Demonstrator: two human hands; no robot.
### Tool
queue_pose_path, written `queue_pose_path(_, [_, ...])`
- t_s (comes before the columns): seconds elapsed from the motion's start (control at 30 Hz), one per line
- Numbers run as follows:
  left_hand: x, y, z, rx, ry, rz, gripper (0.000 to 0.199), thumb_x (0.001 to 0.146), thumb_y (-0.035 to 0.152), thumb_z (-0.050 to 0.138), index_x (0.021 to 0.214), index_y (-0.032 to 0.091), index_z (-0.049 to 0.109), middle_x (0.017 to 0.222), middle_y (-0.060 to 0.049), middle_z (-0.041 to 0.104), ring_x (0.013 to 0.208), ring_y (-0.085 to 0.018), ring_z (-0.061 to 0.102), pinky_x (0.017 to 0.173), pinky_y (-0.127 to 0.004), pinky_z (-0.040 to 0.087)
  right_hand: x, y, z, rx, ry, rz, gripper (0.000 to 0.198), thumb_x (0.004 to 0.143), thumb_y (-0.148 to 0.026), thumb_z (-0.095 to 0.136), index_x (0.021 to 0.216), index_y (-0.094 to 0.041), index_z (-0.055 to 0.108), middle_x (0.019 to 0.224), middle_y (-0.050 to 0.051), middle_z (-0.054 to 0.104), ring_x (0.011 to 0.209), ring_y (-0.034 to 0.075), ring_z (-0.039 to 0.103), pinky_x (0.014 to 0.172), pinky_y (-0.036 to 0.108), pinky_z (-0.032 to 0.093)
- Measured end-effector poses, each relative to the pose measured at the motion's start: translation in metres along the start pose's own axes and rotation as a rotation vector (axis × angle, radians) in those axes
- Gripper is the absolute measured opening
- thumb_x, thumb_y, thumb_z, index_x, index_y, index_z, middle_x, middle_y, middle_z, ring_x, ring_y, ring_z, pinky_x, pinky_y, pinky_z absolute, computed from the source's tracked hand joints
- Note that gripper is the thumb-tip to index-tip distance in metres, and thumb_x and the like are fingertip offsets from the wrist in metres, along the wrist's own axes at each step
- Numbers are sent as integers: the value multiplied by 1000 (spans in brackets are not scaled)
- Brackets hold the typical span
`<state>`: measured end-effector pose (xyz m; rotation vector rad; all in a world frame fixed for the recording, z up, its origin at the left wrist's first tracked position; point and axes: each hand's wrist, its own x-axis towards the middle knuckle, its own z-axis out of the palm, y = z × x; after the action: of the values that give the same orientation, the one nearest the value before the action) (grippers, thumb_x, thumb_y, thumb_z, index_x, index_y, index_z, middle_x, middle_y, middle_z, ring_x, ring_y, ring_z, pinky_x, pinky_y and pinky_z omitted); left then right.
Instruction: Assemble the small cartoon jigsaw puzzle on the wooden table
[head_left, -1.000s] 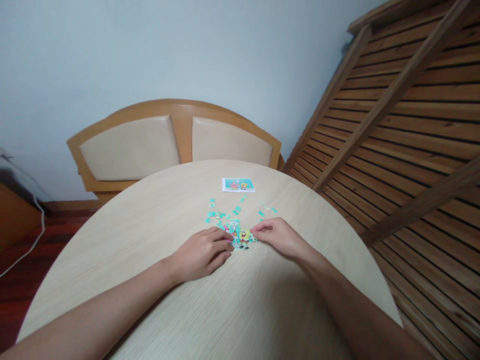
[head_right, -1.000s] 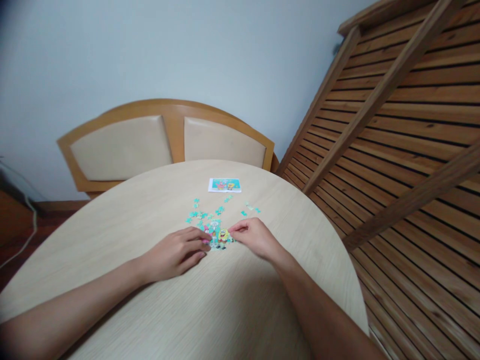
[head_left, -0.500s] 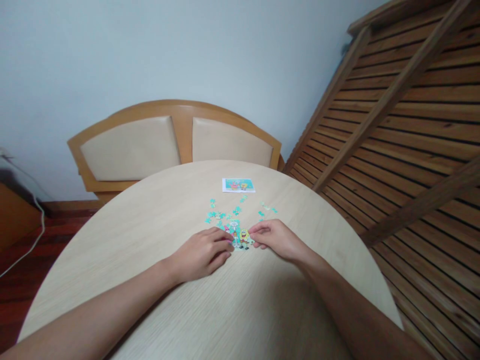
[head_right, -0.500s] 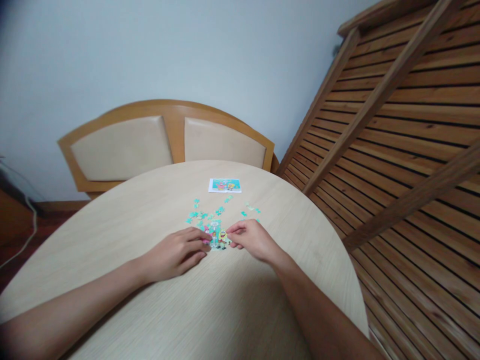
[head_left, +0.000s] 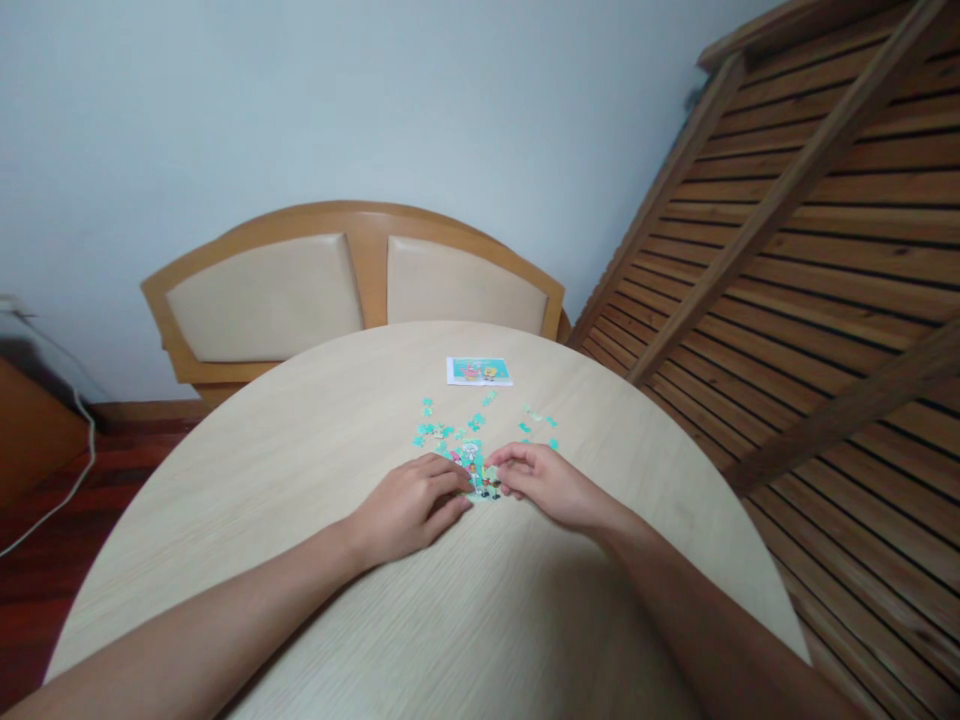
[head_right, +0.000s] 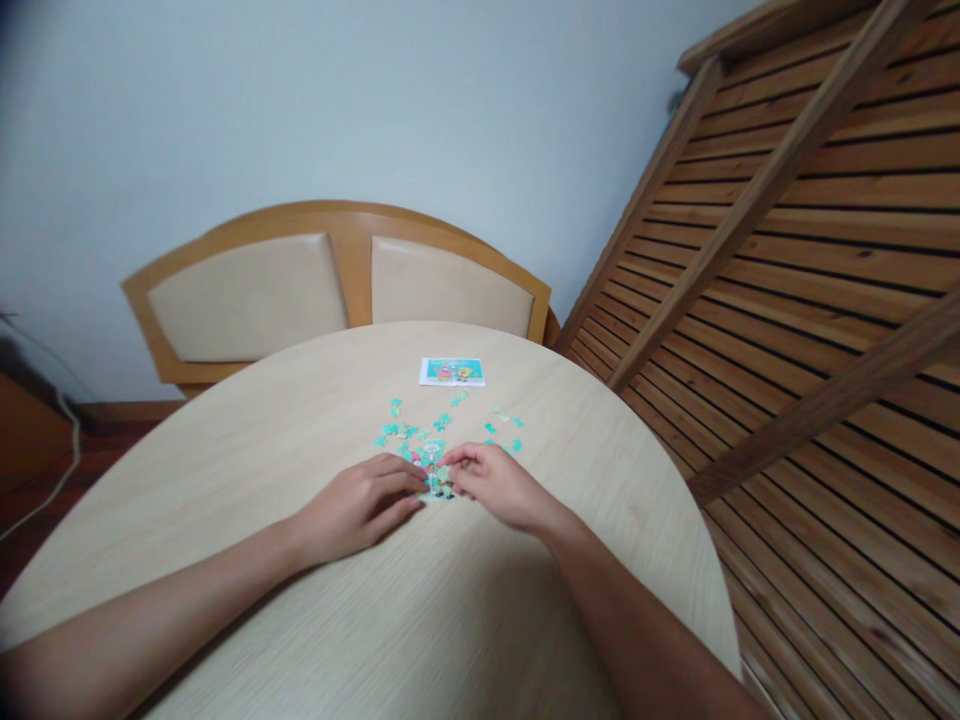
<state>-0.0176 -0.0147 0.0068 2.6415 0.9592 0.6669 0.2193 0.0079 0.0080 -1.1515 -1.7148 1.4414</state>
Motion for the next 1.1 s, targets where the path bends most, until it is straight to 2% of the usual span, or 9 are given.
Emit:
queue_pose_path(0.13, [2, 4, 5, -128, 91, -124, 20, 99, 32, 52, 104, 21, 67, 101, -6, 72, 96, -21, 65, 89, -36, 52, -1, -3, 12, -20, -15, -83, 26, 82, -39, 70, 94, -16, 68, 78, 1, 67, 71, 14, 59, 67, 26, 44])
queue_pose_path(0.3, [2, 5, 11, -229, 141, -266, 23, 98, 33, 52, 95, 19, 69, 88, -5, 71, 83, -20, 65, 76, -30, 51, -2, -5, 24, -35, 23, -144, 23, 84, -37, 69, 93, -16, 68, 86, 4, 69, 79, 16, 61, 75, 28, 47])
queue_pose_path(0.43, [4, 6, 13, -429, 182, -318, 24, 97, 33, 51, 94, 17, 69, 87, -4, 73, 80, -18, 66, 74, -28, 50, -1, -3, 29, -78, 63, -188, 18, 85, -34, 68, 90, -16, 67, 86, 4, 70, 81, 17, 63, 75, 29, 49])
queue_pose_path(0.53, [6, 2, 8, -502, 207, -336, 26, 96, 33, 51, 92, 16, 69, 83, -4, 72, 77, -17, 66, 70, -26, 50, -1, 0, 29, -207, 97, -231, 11, 87, -27, 65, 91, -17, 67, 86, 4, 71, 81, 17, 64, 76, 29, 50])
queue_pose_path(0.6, [5, -3, 3, -451, 210, -345, 26, 95, 33, 51, 93, 16, 70, 83, -4, 73, 76, -17, 66, 71, -27, 51, -1, 0, 27, -370, 107, -320, 10, 87, -22, 65, 95, -18, 69, 92, 5, 72, 88, 19, 65, 83, 32, 50])
queue_pose_path(0.73, [0, -16, -10, -186, 153, -367, 24, 93, 30, 52, 98, 20, 74, 90, -5, 74, 81, -19, 66, 77, -30, 51, -5, -1, 21, -679, -9, -524, 34, 87, -23, 71, 121, -25, 68, 125, 8, 67, 120, 25, 55, 106, 42, 41])
queue_pose_path(0.83, [-4, -20, -15, -73, 119, -394, 24, 92, 31, 54, 97, 22, 77, 89, -5, 75, 80, -20, 66, 75, -30, 51, -6, -1, 18, -775, -71, -502, 38, 90, -26, 69, 128, -29, 66, 131, 7, 64, 123, 25, 53, 108, 43, 39])
queue_pose_path(0.97, [-4, -16, -14, -96, 31, -374, 25, 92, 29, 54, 92, 23, 78, 85, -4, 75, 76, -18, 66, 71, -27, 50, -6, 1, 16, -781, -70, -496, 34, 92, -25, 67, 125, -31, 69, 125, 5, 67, 120, 24, 55, 106, 42, 41])
queue_pose_path(1.1, [-4, -14, -11, -103, -1, -354, 23, 90, 28, 55, 90, 22, 77, 82, -3, 75, 73, -18, 65, 67, -26, 48, -5, 1, 15, -776, -58, -493, 31, 92, -26, 67, 122, -29, 71, 124, 6, 68, 120, 24, 56, 105, 41, 41])
